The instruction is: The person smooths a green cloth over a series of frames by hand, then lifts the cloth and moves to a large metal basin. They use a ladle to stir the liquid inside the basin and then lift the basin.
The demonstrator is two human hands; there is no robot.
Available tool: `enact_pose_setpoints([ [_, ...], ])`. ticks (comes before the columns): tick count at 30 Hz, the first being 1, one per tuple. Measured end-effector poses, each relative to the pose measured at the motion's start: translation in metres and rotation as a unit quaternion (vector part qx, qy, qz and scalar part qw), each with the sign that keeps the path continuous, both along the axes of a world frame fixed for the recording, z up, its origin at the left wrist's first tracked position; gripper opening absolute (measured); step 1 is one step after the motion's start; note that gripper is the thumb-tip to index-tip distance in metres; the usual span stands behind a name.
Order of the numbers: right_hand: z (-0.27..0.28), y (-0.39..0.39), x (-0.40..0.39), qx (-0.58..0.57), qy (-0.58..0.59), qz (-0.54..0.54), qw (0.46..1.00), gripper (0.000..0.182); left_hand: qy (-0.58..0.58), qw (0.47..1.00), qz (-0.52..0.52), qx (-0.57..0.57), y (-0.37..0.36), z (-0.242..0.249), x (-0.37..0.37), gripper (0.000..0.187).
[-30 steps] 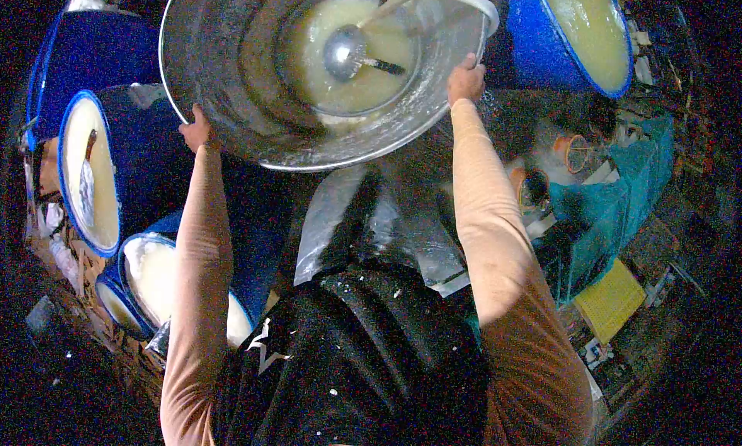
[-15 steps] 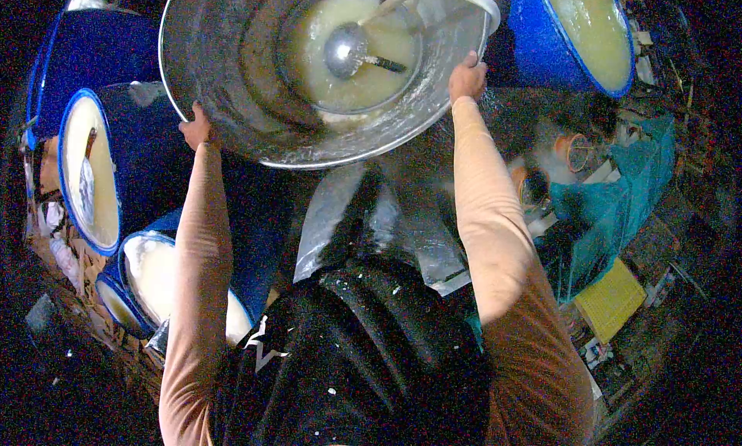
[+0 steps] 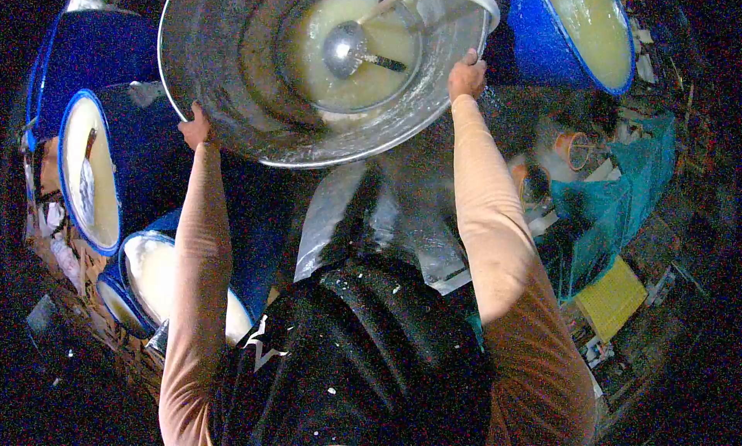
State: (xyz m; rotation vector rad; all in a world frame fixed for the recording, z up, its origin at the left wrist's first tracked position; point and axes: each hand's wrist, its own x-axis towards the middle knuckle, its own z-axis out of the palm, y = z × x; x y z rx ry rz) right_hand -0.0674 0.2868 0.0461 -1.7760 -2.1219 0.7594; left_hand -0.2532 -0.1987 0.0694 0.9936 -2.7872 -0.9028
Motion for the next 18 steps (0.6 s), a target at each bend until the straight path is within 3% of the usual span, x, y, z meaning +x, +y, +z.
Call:
enact_pose_setpoints([
  [18, -0.006, 0.006, 0.002, -0.005, 0.009, 0.006, 1.000, 0.063, 0.011, 1.000, 0.002, 0.004, 0.002, 0.000, 0.001, 0.081],
])
